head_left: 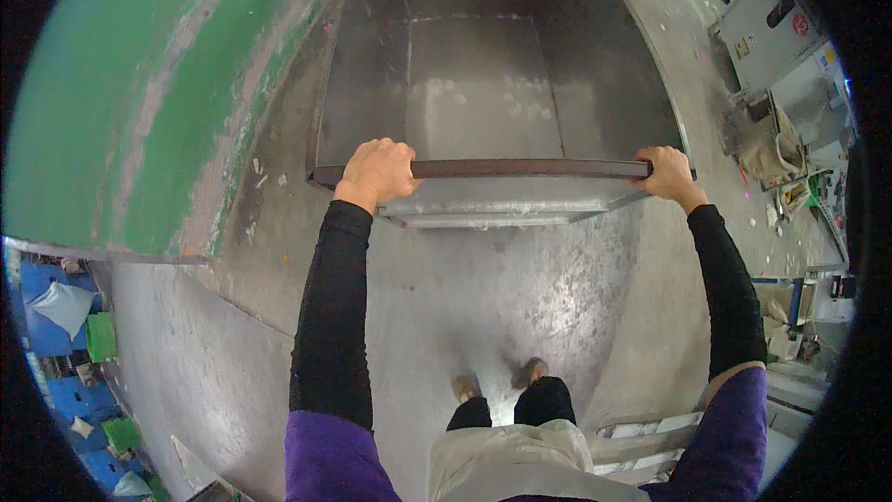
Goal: The person picks up a white cylindrical object with an orange tip, then pulls a large empty metal bin across the factory floor. They walk to another bin filled with similar white objects, pull it to a machine, and place it into the hopper. The person then stands by the machine as the objects feed onto a conveyor.
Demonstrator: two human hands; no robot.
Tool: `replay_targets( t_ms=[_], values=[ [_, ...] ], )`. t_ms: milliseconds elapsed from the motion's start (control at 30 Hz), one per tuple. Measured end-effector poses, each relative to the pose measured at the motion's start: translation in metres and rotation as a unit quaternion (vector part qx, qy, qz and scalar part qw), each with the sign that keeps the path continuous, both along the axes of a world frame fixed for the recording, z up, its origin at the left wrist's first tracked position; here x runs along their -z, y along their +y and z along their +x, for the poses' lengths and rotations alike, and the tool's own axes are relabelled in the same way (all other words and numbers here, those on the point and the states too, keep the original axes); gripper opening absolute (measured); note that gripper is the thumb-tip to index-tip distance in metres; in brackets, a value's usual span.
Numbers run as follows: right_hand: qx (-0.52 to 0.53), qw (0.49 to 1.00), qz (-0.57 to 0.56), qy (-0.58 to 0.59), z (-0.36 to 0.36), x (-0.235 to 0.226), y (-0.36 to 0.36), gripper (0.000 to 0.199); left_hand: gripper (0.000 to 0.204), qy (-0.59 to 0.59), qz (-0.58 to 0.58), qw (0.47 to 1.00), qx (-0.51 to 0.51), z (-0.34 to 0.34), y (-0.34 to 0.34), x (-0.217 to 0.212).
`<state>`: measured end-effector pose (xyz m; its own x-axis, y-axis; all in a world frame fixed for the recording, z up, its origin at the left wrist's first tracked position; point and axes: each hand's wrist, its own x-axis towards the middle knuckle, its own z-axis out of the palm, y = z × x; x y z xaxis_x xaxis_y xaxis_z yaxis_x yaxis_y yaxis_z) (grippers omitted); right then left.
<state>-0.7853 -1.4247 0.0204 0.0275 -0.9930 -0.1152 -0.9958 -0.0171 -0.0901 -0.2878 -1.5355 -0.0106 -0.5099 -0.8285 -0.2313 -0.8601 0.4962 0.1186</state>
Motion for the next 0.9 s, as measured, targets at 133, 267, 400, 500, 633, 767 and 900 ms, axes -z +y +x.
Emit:
replay_targets(
  t_ms=[133, 267, 400, 500, 633, 767, 900],
  values=[
    [0.001, 0.999, -0.032, -0.002, 0.000, 0.004, -0.078, 0.041, 0.041, 0.011, -0.022, 1.000, 0.010, 0.001, -0.085, -0.002],
    [-0.040, 0.992, -0.105, -0.058, 0.005, 0.014, -0.160, 0.035, 0.028, 0.028, -0.083, 0.996, 0.028, 0.010, -0.169, -0.004],
    [-0.071, 0.984, -0.128, -0.099, 0.019, 0.023, -0.245, 0.036, 0.028, -0.022, -0.069, 0.997, -0.003, 0.023, -0.260, -0.005],
    [-0.055, 0.987, -0.108, -0.109, 0.034, 0.024, -0.315, 0.039, 0.028, -0.054, -0.046, 0.997, -0.023, 0.036, -0.337, -0.005],
    [-0.053, 0.988, -0.091, -0.110, 0.056, 0.025, -0.409, 0.038, 0.031, -0.072, -0.069, 0.995, -0.022, 0.059, -0.435, 0.006],
    [-0.060, 0.982, -0.134, -0.121, 0.085, 0.032, -0.513, 0.037, 0.031, -0.058, -0.076, 0.995, -0.035, 0.086, -0.554, 0.018],
    [-0.050, 0.985, -0.129, -0.100, 0.135, 0.037, -0.626, 0.037, 0.034, -0.070, -0.070, 0.995, -0.026, 0.129, -0.690, 0.027]
  ],
)
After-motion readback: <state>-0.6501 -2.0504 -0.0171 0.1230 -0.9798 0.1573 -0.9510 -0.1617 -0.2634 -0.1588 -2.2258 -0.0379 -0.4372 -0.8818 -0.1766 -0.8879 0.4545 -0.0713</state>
